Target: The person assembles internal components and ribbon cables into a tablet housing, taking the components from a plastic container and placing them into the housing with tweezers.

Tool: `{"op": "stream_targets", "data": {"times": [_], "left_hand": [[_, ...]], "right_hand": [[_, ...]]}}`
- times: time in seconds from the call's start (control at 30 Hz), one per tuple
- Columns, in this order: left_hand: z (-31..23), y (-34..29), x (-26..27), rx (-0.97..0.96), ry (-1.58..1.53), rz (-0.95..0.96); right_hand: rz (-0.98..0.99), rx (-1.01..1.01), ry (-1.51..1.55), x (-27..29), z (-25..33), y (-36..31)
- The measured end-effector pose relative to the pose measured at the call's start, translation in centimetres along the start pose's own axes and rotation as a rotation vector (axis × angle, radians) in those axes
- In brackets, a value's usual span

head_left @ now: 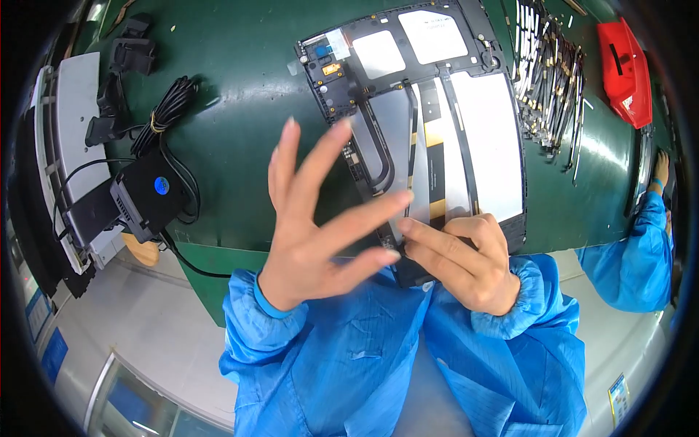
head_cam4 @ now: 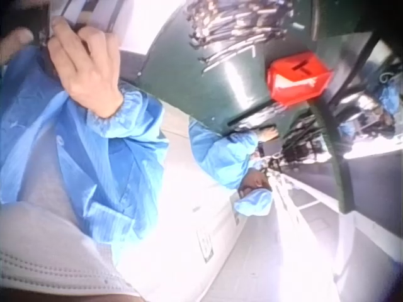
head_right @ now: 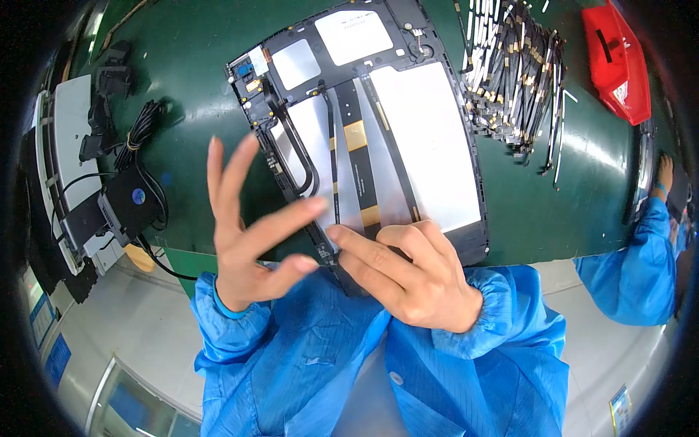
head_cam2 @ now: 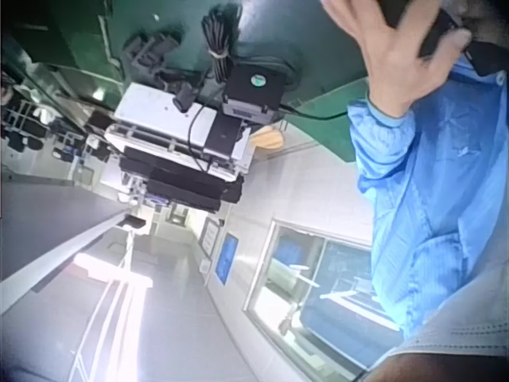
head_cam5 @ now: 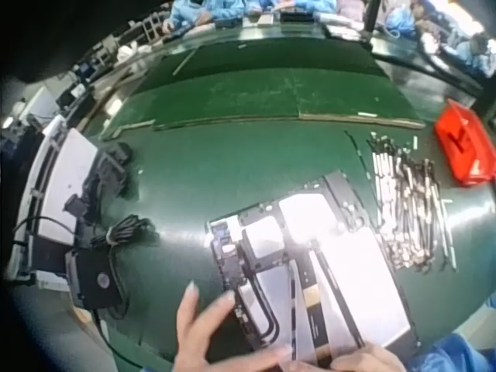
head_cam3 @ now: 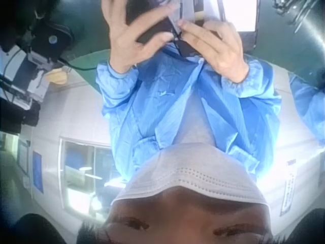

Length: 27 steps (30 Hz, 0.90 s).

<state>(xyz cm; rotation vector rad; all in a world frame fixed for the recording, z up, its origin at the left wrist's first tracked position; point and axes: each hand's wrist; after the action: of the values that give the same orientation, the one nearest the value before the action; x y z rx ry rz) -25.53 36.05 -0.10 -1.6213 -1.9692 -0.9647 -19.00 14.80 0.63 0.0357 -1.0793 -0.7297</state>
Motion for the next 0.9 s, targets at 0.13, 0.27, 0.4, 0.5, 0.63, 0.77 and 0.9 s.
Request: {"op": "stream_targets", "data": {"times": [0.13,0.27,0.4,0.5,0.63,0.77,0.9], "left_hand": [[-0.9,-0.9,-0.6,-0.038,0.233,0.080],[-0.5,0.4,-1.1,-0.020,0.380,0.129],[-0.1,2.1,-1.4,-0.007,0.426,0.076],[0.1,2.4,-1.2,-0.038,0.396,-0.021],[0.5,3.3,-1.8,-0.055,0.219,-0.111],[0.6,3.0,-2.3,-0.040,0.148,-0.148],[-0.4,2.2,-2.4,0.067,0.107,-0.172]], "right_hand": [[0.028,0.012,0.004,0.2,0.5,0.5],[0.107,0.014,-0.054,1.0,0.9,1.2],[0.129,-0.042,0.174,2.9,-0.3,2.3],[0.125,-0.200,0.329,4.1,0.1,3.1],[0.323,-0.066,0.054,3.6,0.5,3.0],[0.493,0.014,-0.138,3.4,1.4,2.2],[0.457,0.077,-0.224,2.5,2.4,0.7]]}}
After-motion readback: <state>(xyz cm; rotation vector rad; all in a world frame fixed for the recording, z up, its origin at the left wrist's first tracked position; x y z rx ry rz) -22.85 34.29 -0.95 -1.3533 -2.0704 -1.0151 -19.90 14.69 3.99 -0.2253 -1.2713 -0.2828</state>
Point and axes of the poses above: each hand's wrist, its own y-axis towards the middle knuckle, its own x-axis out of the back of the hand, z = x × y, and after that the axes turned 8 degrees about -z, right-handed
